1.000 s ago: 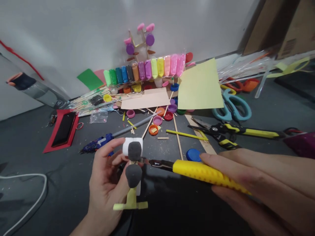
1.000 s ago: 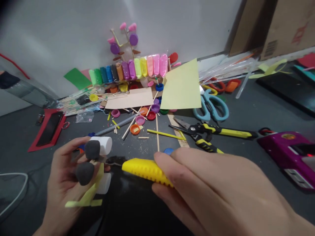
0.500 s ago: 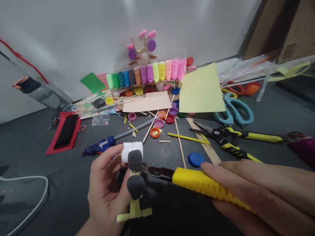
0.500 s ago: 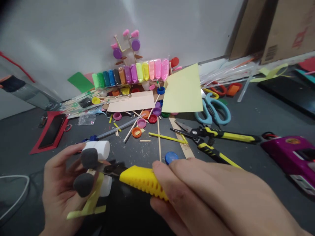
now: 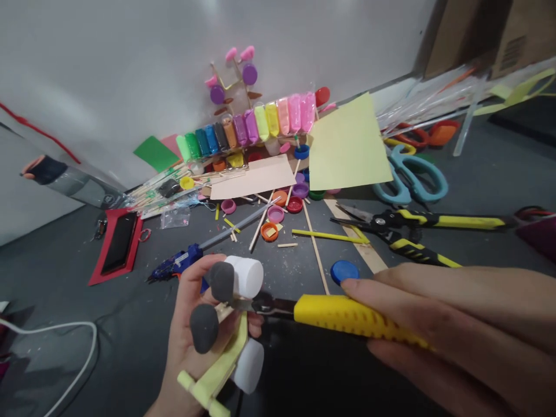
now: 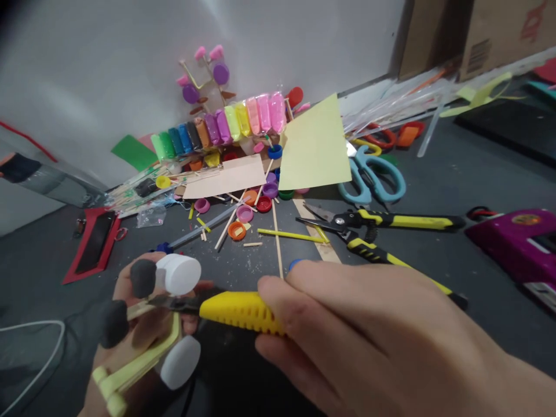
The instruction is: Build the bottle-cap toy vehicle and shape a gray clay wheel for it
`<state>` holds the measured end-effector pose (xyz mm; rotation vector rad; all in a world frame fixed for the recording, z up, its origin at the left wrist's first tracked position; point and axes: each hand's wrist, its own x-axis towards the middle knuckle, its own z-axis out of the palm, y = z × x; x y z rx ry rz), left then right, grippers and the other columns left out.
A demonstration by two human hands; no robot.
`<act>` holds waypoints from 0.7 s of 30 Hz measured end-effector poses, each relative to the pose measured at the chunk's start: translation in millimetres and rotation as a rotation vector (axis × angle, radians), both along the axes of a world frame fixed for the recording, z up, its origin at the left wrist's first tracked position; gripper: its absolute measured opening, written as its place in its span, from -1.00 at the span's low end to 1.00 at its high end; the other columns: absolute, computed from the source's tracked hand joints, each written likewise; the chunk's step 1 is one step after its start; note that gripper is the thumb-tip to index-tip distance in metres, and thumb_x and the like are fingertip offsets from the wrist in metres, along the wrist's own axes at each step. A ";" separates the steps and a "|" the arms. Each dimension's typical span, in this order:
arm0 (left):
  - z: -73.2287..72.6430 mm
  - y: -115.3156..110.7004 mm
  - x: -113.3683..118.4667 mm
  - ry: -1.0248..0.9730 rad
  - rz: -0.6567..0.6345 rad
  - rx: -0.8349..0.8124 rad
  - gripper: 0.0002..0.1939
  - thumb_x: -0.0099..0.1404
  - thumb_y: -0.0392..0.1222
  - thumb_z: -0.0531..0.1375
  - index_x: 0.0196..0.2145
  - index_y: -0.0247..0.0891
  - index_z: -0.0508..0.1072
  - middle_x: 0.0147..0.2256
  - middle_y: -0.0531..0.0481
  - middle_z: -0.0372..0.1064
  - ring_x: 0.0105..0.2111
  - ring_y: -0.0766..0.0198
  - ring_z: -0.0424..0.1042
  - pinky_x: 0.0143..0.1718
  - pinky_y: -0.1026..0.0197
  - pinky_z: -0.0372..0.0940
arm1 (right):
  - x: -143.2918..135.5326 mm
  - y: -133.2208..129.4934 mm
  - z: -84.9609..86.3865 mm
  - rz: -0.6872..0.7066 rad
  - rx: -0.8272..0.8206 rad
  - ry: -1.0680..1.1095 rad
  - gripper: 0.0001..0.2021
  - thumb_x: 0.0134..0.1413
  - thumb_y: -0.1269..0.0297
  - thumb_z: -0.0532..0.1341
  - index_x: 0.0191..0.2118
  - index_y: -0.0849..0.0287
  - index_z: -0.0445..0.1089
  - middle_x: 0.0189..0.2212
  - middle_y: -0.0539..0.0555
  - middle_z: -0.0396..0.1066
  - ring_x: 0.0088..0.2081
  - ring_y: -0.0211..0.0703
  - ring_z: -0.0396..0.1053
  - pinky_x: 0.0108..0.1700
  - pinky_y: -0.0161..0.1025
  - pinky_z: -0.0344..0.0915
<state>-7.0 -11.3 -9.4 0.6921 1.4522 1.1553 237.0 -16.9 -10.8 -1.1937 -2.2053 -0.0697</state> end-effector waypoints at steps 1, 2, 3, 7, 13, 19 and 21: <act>-0.7 0.4 0.1 -0.039 -0.006 0.008 -0.45 0.04 -0.08 0.54 -0.07 0.05 0.41 -0.39 0.12 0.63 -0.60 0.34 0.50 -0.50 0.32 0.42 | 0.8 1.0 0.7 0.020 -0.007 -0.015 -0.78 0.46 0.17 -0.02 -0.11 -0.06 0.36 -0.34 -0.04 0.56 -0.47 -0.19 0.49 -0.52 -0.21 0.34; -1.3 0.7 0.5 -0.077 -0.013 0.017 -0.43 0.03 -0.05 0.55 -0.07 0.05 0.40 -0.39 0.11 0.64 -0.62 0.35 0.48 -0.51 0.32 0.41 | 1.7 2.1 1.6 0.042 -0.015 -0.026 -0.79 0.46 0.19 -0.02 -0.11 -0.04 0.35 -0.33 -0.04 0.56 -0.46 -0.19 0.49 -0.51 -0.21 0.34; -1.9 0.8 1.1 -0.109 -0.021 0.022 -0.41 0.01 -0.03 0.56 -0.07 0.05 0.39 -0.39 0.09 0.64 -0.61 0.33 0.49 -0.52 0.31 0.42 | 2.3 3.2 2.5 0.066 -0.025 -0.023 -0.80 0.47 0.20 -0.01 -0.10 -0.02 0.35 -0.33 -0.03 0.56 -0.45 -0.20 0.48 -0.50 -0.21 0.33; -3.9 -0.2 2.8 -0.150 -0.035 0.039 -0.38 -0.02 -0.03 0.57 -0.06 0.05 0.39 -0.41 0.10 0.63 -0.59 0.29 0.53 -0.51 0.28 0.43 | 3.6 5.2 5.0 0.111 -0.050 -0.036 -0.81 0.48 0.23 -0.03 -0.07 -0.01 0.32 -0.30 -0.02 0.56 -0.43 -0.22 0.49 -0.46 -0.23 0.32; -4.5 -1.7 3.0 -0.011 0.037 0.147 -0.46 0.03 -0.12 0.54 -0.06 -0.01 0.46 -0.46 0.08 0.60 -0.23 0.04 0.68 -0.42 0.30 0.49 | 5.3 1.6 0.4 0.080 -0.023 -0.023 -0.78 0.47 0.15 -0.02 -0.05 -0.05 0.36 -0.28 -0.04 0.57 -0.40 -0.21 0.49 -0.39 -0.22 0.34; -2.7 -0.4 6.3 0.029 0.090 0.160 -0.48 0.03 -0.17 0.53 -0.07 -0.06 0.47 -0.37 0.04 0.65 -0.37 0.11 0.68 -0.51 0.33 0.48 | 4.8 -0.8 -4.8 0.028 -0.054 0.044 -0.77 0.42 0.09 0.06 -0.01 -0.11 0.44 -0.28 -0.06 0.58 -0.41 -0.21 0.50 -0.37 -0.26 0.40; -2.9 -0.2 7.1 0.041 0.095 0.157 -0.47 0.02 -0.15 0.53 -0.07 -0.06 0.47 -0.37 0.04 0.65 -0.35 0.11 0.69 -0.47 0.33 0.51 | 3.9 -3.6 -6.6 0.005 -0.045 0.077 -0.78 0.37 0.03 0.11 -0.06 -0.15 0.48 -0.32 -0.04 0.57 -0.40 -0.15 0.51 -0.42 -0.25 0.42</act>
